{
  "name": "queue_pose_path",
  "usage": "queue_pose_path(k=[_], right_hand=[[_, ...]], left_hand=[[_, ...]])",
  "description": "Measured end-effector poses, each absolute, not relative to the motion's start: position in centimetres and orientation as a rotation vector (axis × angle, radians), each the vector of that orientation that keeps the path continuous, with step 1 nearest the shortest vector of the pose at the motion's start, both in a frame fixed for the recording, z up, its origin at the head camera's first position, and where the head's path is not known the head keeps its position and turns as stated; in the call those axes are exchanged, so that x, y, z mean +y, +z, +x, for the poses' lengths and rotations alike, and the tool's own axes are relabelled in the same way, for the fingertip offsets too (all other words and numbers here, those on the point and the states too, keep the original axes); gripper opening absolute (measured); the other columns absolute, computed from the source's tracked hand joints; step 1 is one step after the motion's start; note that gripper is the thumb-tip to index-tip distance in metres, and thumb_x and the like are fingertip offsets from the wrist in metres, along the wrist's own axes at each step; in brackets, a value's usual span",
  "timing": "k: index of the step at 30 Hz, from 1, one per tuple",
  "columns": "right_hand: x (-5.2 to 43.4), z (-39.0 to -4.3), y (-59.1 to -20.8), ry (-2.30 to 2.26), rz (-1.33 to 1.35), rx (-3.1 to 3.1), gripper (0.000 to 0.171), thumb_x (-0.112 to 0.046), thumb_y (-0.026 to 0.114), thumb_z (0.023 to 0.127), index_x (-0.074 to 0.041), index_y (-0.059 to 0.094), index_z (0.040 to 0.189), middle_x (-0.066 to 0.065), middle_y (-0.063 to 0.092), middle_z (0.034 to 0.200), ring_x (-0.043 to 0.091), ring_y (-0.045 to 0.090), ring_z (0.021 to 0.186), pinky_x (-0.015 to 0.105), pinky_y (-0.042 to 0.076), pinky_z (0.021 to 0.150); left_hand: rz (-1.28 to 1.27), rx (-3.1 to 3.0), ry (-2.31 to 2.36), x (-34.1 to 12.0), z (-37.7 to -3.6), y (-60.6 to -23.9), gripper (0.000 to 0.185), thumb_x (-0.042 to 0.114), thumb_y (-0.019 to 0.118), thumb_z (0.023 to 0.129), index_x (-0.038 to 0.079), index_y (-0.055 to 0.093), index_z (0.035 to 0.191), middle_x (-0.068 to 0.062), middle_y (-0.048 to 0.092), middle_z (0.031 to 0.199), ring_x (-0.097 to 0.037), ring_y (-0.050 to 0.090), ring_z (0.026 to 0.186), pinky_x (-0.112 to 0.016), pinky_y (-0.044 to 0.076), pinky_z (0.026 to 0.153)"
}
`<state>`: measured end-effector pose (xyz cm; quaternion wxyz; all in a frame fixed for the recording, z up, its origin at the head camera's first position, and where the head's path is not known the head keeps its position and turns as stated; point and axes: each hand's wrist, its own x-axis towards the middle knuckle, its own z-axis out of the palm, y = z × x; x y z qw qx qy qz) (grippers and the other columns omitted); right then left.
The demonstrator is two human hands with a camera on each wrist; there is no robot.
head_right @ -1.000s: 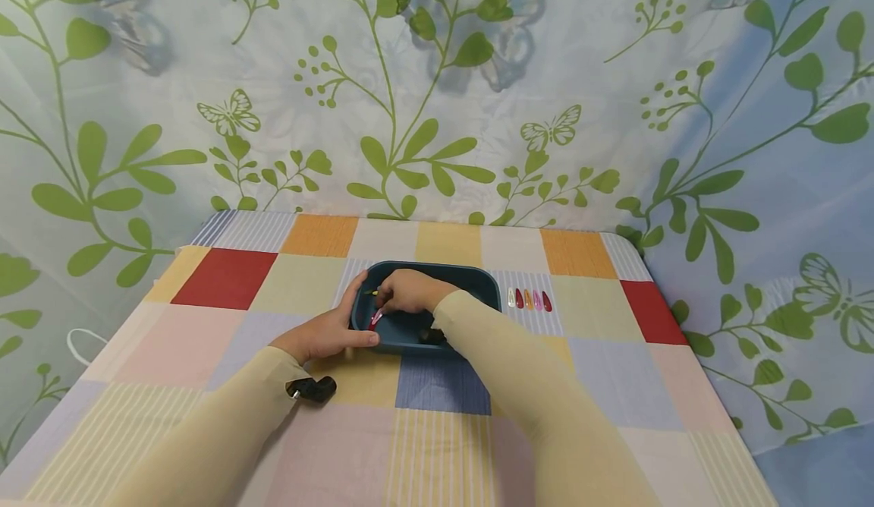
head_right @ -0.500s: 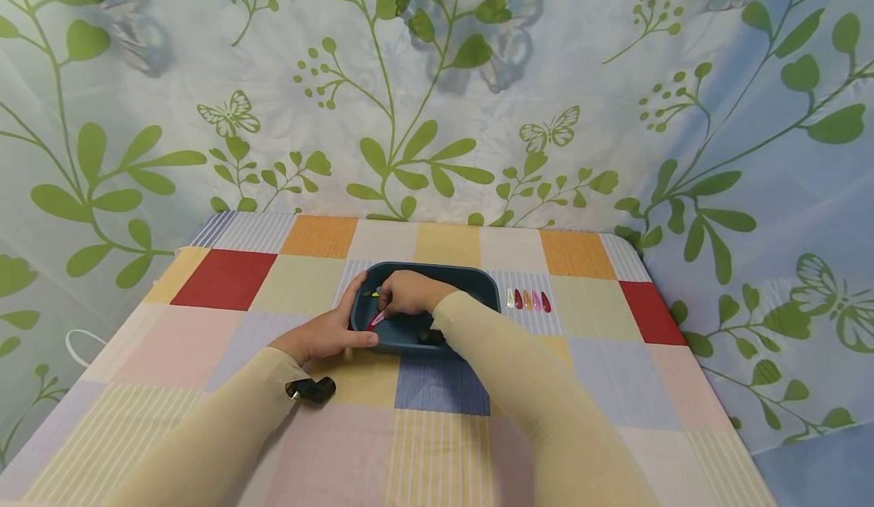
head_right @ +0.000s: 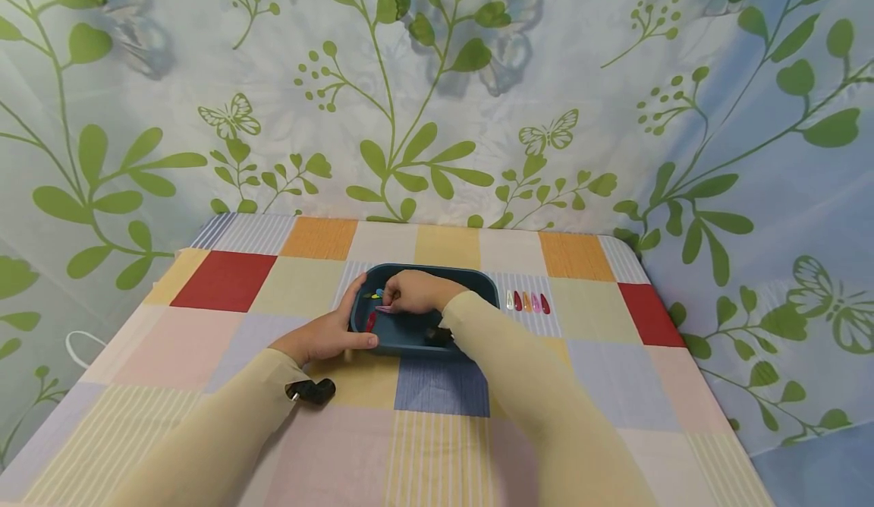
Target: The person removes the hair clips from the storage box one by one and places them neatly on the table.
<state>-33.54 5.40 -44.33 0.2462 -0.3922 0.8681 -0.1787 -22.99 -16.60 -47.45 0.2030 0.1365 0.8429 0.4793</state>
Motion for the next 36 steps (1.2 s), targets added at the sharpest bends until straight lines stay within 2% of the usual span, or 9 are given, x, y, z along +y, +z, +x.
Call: queue_pose_path(k=[3, 6, 13, 24, 28, 32, 36], right_hand=[[6.1, -33.3, -43.8, -0.538, -1.027, 2.352, 0.03, -0.015, 0.059, 0.106, -0.012, 0.071, 0.134, -0.002, 0.068, 0.089, 0.01, 0.057, 0.074, 0.026, 0.048, 0.072], [6.9, -33.1, -43.3, -0.593, -0.971, 2.334, 0.041, -0.013, 0.051, 0.108, -0.016, 0.064, 0.146, 0.003, 0.062, 0.087, 0.013, 0.055, 0.069, 0.028, 0.048, 0.069], [8.7, -32.6, -42.3, -0.751, -0.855, 2.342, 0.042, -0.009, 0.048, 0.105, -0.009, 0.065, 0.144, 0.009, 0.07, 0.124, 0.015, 0.062, 0.073, 0.028, 0.054, 0.073], [11.4, -32.3, -41.4, -0.979, -0.792, 2.384, 0.042, -0.014, 0.062, 0.104, -0.002, 0.063, 0.144, 0.02, 0.071, 0.121, 0.017, 0.062, 0.084, 0.029, 0.055, 0.077], [12.6, -32.0, -40.7, -1.066, -0.755, 2.389, 0.041, -0.009, 0.062, 0.101, -0.001, 0.065, 0.141, 0.023, 0.071, 0.122, 0.018, 0.063, 0.09, 0.029, 0.056, 0.082], [13.9, -31.8, -40.1, -1.149, -0.712, 2.406, 0.041, -0.003, 0.061, 0.098, 0.001, 0.066, 0.138, 0.02, 0.071, 0.114, 0.02, 0.063, 0.092, 0.035, 0.058, 0.084], [15.6, -31.6, -39.6, -1.192, -0.673, 2.425, 0.041, -0.005, 0.061, 0.1, 0.001, 0.064, 0.14, 0.02, 0.067, 0.114, 0.023, 0.061, 0.097, 0.036, 0.058, 0.087]], left_hand=[[0.373, 2.366, 1.318, -16.6, -23.0, -47.5, 0.127, 0.06, 0.081, 0.086, 0.038, -0.015, 0.167, -0.025, 0.032, 0.166, -0.039, 0.054, 0.134, -0.061, 0.034, 0.121], [0.361, 2.374, 1.305, -16.5, -22.9, -47.5, 0.126, 0.059, 0.08, 0.086, 0.039, -0.014, 0.167, -0.025, 0.031, 0.167, -0.039, 0.052, 0.137, -0.062, 0.034, 0.121], [0.339, 2.383, 1.301, -16.2, -22.8, -47.4, 0.122, 0.052, 0.08, 0.089, 0.04, -0.013, 0.167, -0.024, 0.034, 0.165, -0.041, 0.052, 0.136, -0.063, 0.033, 0.122], [0.345, 2.365, 1.336, -16.2, -22.7, -47.5, 0.121, 0.048, 0.081, 0.09, 0.041, -0.012, 0.166, -0.021, 0.028, 0.168, -0.042, 0.046, 0.141, -0.063, 0.03, 0.123], [0.352, 2.377, 1.329, -16.3, -22.8, -47.5, 0.121, 0.049, 0.081, 0.089, 0.039, -0.012, 0.167, -0.022, 0.029, 0.167, -0.044, 0.046, 0.14, -0.065, 0.031, 0.122], [0.358, 2.383, 1.317, -16.4, -22.9, -47.5, 0.122, 0.051, 0.08, 0.09, 0.038, -0.013, 0.167, -0.024, 0.028, 0.167, -0.045, 0.047, 0.14, -0.065, 0.031, 0.121], [0.369, 2.392, 1.298, -16.4, -22.9, -47.4, 0.123, 0.053, 0.08, 0.09, 0.037, -0.014, 0.167, -0.026, 0.024, 0.17, -0.047, 0.048, 0.141, -0.066, 0.032, 0.121]])
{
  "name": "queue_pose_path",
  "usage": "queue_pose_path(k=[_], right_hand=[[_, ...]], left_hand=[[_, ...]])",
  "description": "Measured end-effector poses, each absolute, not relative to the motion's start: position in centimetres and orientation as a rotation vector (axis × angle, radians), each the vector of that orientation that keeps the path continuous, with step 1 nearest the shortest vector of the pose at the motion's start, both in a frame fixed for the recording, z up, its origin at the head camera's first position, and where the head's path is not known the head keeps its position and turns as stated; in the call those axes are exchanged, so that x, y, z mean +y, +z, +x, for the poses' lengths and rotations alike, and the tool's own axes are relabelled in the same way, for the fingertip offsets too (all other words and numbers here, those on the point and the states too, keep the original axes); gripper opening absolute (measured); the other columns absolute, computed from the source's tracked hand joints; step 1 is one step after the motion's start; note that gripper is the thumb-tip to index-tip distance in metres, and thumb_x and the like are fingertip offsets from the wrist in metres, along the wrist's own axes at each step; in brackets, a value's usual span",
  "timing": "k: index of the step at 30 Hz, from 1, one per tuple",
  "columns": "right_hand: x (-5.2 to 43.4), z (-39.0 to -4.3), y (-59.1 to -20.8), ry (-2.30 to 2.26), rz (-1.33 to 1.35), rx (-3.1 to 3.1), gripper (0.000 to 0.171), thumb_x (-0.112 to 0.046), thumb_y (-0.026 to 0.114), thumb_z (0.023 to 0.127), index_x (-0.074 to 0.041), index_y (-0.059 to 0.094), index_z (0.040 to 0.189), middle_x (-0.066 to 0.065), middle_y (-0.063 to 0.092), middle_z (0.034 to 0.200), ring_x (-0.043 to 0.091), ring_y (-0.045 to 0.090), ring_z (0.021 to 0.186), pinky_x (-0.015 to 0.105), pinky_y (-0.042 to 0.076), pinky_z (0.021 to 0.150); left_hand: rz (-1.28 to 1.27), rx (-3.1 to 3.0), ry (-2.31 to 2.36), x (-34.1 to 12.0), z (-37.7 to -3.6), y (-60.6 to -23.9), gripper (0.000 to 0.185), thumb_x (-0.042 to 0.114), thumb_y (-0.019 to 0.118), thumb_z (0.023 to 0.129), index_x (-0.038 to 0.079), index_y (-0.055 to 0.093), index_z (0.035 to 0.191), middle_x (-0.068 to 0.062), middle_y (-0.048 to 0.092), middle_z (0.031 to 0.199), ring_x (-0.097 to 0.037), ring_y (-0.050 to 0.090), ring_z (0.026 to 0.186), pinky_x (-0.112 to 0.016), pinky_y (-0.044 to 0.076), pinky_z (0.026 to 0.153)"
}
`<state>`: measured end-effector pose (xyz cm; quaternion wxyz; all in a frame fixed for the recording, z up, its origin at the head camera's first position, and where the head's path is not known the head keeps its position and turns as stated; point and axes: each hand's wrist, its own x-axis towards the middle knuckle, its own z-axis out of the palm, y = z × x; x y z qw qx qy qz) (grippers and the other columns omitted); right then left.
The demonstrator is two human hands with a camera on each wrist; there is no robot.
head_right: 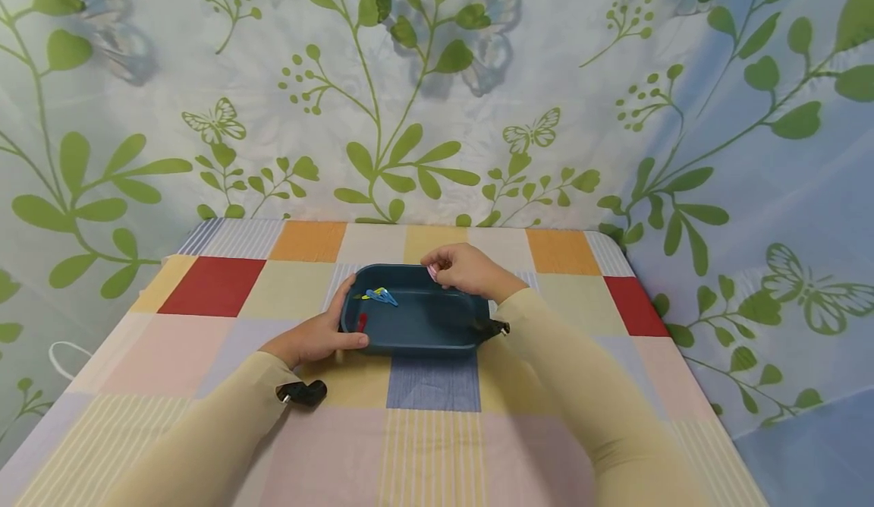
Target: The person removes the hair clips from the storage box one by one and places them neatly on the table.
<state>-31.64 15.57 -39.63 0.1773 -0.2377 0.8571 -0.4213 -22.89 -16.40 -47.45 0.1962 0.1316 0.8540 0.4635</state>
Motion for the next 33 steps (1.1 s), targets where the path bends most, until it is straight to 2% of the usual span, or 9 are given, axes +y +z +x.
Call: queue_pose_path(k=[5, 12, 15, 18, 25, 30, 33], right_hand=[[18.0, -31.6, -39.4, -1.21, -0.625, 2.466, 0.041, -0.011, 0.062, 0.103, -0.004, 0.063, 0.144, 0.025, 0.064, 0.131, 0.033, 0.064, 0.11, 0.037, 0.059, 0.092], [22.2, -31.7, -39.6, -1.137, -0.548, 2.591, 0.042, -0.017, 0.062, 0.105, -0.012, 0.063, 0.147, 0.015, 0.066, 0.135, 0.032, 0.065, 0.117, 0.048, 0.057, 0.094], [24.4, -32.0, -40.0, -1.089, -0.507, 2.651, 0.042, -0.017, 0.061, 0.106, -0.011, 0.062, 0.147, 0.015, 0.065, 0.134, 0.031, 0.062, 0.12, 0.043, 0.054, 0.096], [26.6, -32.1, -40.4, -1.035, -0.447, 2.703, 0.042, -0.017, 0.059, 0.107, -0.009, 0.06, 0.148, 0.017, 0.064, 0.134, 0.033, 0.06, 0.123, 0.038, 0.052, 0.092], [30.7, -32.0, -41.8, -0.935, -0.358, 2.787, 0.041, -0.012, 0.059, 0.106, 0.005, 0.06, 0.144, 0.027, 0.066, 0.133, 0.034, 0.063, 0.114, 0.035, 0.055, 0.09], [33.0, -32.0, -43.5, -0.898, -0.269, 2.791, 0.039, -0.01, 0.064, 0.103, 0.005, 0.064, 0.138, 0.026, 0.07, 0.125, 0.029, 0.064, 0.101, 0.028, 0.055, 0.08], [33.9, -32.1, -44.4, -0.891, -0.23, 2.777, 0.037, -0.01, 0.065, 0.102, 0.004, 0.066, 0.136, 0.023, 0.07, 0.121, 0.027, 0.062, 0.1, 0.027, 0.052, 0.078]], left_hand=[[0.367, 2.407, 1.277, -16.4, -22.8, -47.3, 0.124, 0.056, 0.08, 0.088, 0.038, -0.015, 0.167, -0.027, 0.023, 0.171, -0.048, 0.049, 0.141, -0.066, 0.033, 0.121], [0.348, 2.396, 1.288, -16.4, -22.8, -47.1, 0.123, 0.052, 0.08, 0.089, 0.04, -0.015, 0.166, -0.026, 0.02, 0.172, -0.049, 0.042, 0.147, -0.067, 0.031, 0.122], [0.344, 2.397, 1.29, -16.4, -22.7, -47.0, 0.123, 0.052, 0.08, 0.089, 0.04, -0.015, 0.166, -0.025, 0.018, 0.173, -0.05, 0.041, 0.148, -0.067, 0.03, 0.122], [0.347, 2.399, 1.292, -16.4, -22.7, -47.0, 0.123, 0.053, 0.08, 0.089, 0.04, -0.015, 0.166, -0.026, 0.017, 0.173, -0.05, 0.041, 0.148, -0.068, 0.031, 0.121], [0.361, 2.404, 1.279, -16.4, -22.8, -47.3, 0.124, 0.055, 0.08, 0.089, 0.039, -0.016, 0.166, -0.025, 0.014, 0.174, -0.051, 0.039, 0.149, -0.069, 0.03, 0.121], [0.369, 2.416, 1.259, -16.4, -22.9, -47.5, 0.126, 0.059, 0.079, 0.088, 0.037, -0.017, 0.166, -0.026, 0.014, 0.173, -0.052, 0.041, 0.147, -0.068, 0.032, 0.12], [0.363, 2.413, 1.264, -16.3, -22.8, -47.5, 0.127, 0.06, 0.08, 0.086, 0.038, -0.017, 0.166, -0.026, 0.015, 0.173, -0.052, 0.041, 0.147, -0.068, 0.032, 0.12]])
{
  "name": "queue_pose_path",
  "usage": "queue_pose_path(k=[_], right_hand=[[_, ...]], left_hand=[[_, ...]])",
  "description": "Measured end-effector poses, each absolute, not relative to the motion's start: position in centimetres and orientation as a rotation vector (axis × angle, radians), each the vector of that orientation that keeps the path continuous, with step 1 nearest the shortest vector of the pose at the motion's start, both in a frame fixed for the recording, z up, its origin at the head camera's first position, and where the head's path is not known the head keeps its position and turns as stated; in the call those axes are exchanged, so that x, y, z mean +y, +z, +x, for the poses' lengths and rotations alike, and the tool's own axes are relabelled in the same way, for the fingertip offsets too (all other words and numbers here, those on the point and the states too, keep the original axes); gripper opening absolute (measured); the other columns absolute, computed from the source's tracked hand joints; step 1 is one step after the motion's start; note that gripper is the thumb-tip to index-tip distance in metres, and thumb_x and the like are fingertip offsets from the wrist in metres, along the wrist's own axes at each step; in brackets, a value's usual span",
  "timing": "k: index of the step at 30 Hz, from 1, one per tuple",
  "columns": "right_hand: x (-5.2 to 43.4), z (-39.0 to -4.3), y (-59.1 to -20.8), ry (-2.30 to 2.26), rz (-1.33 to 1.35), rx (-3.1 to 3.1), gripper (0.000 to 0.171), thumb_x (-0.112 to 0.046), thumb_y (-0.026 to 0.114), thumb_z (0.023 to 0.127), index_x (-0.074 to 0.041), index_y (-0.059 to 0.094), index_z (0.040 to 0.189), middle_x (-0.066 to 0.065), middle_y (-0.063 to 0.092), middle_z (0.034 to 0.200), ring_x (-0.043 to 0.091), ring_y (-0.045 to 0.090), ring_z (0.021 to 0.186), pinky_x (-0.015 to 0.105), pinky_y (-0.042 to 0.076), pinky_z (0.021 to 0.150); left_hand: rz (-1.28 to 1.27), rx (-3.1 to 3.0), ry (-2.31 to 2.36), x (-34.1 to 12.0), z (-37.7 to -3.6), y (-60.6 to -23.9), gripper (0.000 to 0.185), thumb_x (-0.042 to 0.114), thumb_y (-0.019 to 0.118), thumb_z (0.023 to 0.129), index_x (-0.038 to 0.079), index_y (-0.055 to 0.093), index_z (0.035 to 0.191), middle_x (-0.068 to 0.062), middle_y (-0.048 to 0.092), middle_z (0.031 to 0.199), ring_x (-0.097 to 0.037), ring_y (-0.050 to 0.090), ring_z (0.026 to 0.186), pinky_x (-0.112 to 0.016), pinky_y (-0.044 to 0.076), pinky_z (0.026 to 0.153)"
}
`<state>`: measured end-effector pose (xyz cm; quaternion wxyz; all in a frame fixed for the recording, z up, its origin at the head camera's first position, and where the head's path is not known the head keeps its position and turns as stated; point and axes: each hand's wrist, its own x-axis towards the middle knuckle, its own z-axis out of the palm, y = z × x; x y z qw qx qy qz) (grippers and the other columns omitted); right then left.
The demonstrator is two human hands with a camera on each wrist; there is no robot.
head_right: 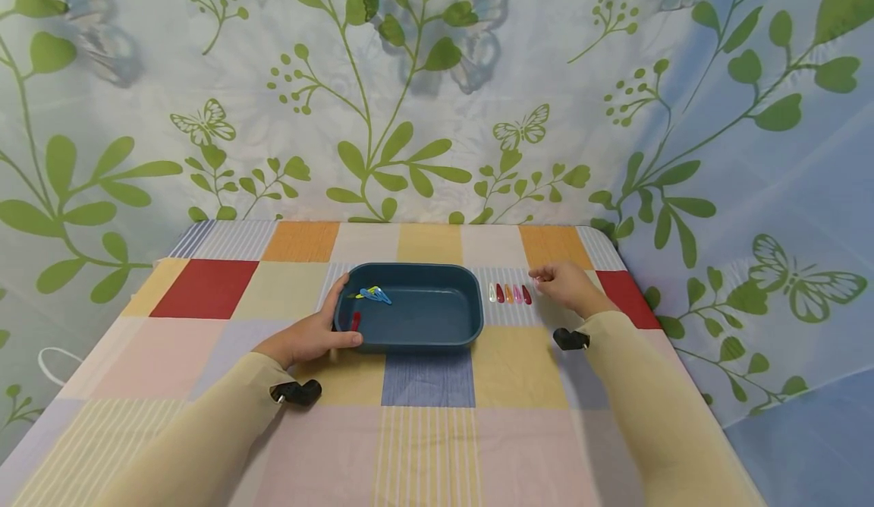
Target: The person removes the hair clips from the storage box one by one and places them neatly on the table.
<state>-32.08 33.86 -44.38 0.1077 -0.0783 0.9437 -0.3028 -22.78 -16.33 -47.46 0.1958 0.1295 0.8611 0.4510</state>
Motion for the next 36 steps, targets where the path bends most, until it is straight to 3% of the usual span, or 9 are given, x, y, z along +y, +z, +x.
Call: queue_pose_path(k=[25, 36], right_hand=[[33.9, -31.9, -45.8, -0.779, -0.199, 2.789, 0.027, -0.011, 0.068, 0.1, 0.001, 0.07, 0.125, 0.015, 0.071, 0.103, 0.028, 0.06, 0.095, 0.031, 0.049, 0.081], [33.9, -32.0, -45.7, -0.78, -0.143, 2.737, 0.03, -0.015, 0.069, 0.101, -0.001, 0.068, 0.127, 0.014, 0.069, 0.106, 0.027, 0.058, 0.095, 0.029, 0.049, 0.076]], left_hand=[[0.334, 2.392, 1.275, -16.1, -22.7, -47.2, 0.125, 0.055, 0.08, 0.088, 0.041, -0.017, 0.166, -0.025, 0.012, 0.174, -0.052, 0.037, 0.15, -0.069, 0.03, 0.121], [0.335, 2.407, 1.26, -16.2, -22.7, -47.2, 0.126, 0.058, 0.079, 0.087, 0.04, -0.017, 0.166, -0.026, 0.014, 0.173, -0.052, 0.04, 0.148, -0.069, 0.032, 0.12]])
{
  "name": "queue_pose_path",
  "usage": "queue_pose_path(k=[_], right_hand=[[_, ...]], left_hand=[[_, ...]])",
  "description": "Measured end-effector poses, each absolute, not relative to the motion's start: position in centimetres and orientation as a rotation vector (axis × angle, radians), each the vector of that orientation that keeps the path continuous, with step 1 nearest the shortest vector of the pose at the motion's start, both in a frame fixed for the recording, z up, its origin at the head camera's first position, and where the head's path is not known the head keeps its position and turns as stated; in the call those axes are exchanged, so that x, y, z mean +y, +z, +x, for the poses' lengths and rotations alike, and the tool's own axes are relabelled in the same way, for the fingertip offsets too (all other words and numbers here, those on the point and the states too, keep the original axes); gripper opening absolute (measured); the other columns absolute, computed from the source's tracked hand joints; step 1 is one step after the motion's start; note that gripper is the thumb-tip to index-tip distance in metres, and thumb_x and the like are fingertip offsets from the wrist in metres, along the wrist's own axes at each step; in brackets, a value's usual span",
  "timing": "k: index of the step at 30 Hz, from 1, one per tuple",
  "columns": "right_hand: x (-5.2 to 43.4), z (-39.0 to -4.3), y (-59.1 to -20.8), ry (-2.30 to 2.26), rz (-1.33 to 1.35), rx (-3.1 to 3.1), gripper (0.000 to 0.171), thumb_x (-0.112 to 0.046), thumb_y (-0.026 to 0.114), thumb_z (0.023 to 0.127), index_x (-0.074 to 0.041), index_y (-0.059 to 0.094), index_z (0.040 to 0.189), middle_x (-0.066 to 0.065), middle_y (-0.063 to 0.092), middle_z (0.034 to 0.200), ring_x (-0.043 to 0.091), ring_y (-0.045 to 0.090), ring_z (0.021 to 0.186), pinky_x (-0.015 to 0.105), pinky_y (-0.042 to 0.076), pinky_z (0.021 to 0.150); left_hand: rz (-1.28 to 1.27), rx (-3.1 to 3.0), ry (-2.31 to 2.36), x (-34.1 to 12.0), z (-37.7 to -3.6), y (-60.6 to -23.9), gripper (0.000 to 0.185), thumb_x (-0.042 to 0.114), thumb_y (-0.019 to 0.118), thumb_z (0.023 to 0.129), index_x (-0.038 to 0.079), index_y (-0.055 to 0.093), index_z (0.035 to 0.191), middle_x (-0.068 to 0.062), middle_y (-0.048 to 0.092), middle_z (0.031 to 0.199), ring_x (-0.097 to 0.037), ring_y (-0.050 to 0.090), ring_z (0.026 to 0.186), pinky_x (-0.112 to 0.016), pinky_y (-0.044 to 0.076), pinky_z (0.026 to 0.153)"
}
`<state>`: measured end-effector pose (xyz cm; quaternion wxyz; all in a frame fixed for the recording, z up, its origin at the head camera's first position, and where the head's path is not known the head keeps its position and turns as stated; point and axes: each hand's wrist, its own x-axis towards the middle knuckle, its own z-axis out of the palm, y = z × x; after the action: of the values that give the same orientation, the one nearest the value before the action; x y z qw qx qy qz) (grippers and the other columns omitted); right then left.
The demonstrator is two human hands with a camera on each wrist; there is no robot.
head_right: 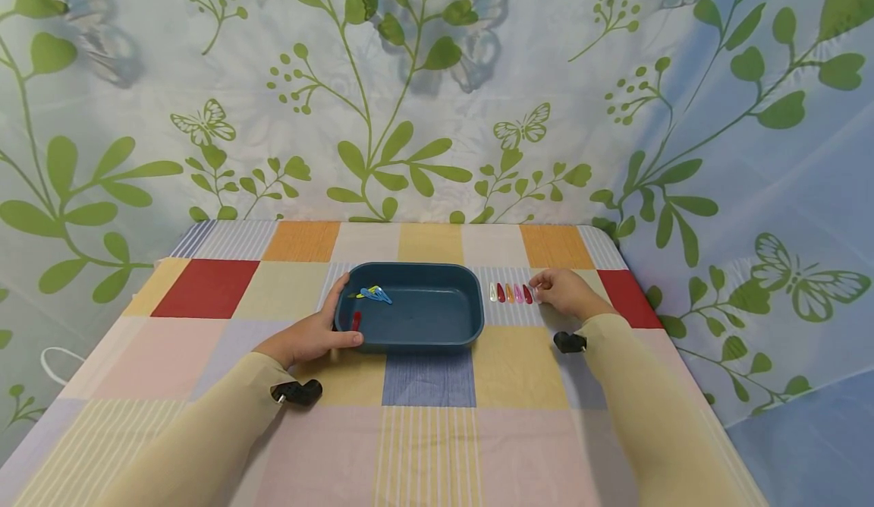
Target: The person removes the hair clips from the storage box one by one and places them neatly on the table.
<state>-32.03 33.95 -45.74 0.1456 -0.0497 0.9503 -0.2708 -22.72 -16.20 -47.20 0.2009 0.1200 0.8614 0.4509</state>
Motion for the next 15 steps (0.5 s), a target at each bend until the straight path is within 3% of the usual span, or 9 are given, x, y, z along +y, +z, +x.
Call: queue_pose_path(k=[15], right_hand=[[33.23, -32.45, -45.29, -0.629, -0.139, 2.727, 0.035, -0.015, 0.068, 0.102, -0.001, 0.069, 0.133, 0.019, 0.071, 0.123, 0.032, 0.06, 0.107, 0.044, 0.053, 0.094]], left_hand=[[0.339, 2.411, 1.257, -16.2, -22.59, -47.2, 0.126, 0.059, 0.079, 0.088, 0.04, -0.017, 0.166, -0.027, 0.014, 0.173, -0.053, 0.043, 0.147, -0.069, 0.034, 0.118]])
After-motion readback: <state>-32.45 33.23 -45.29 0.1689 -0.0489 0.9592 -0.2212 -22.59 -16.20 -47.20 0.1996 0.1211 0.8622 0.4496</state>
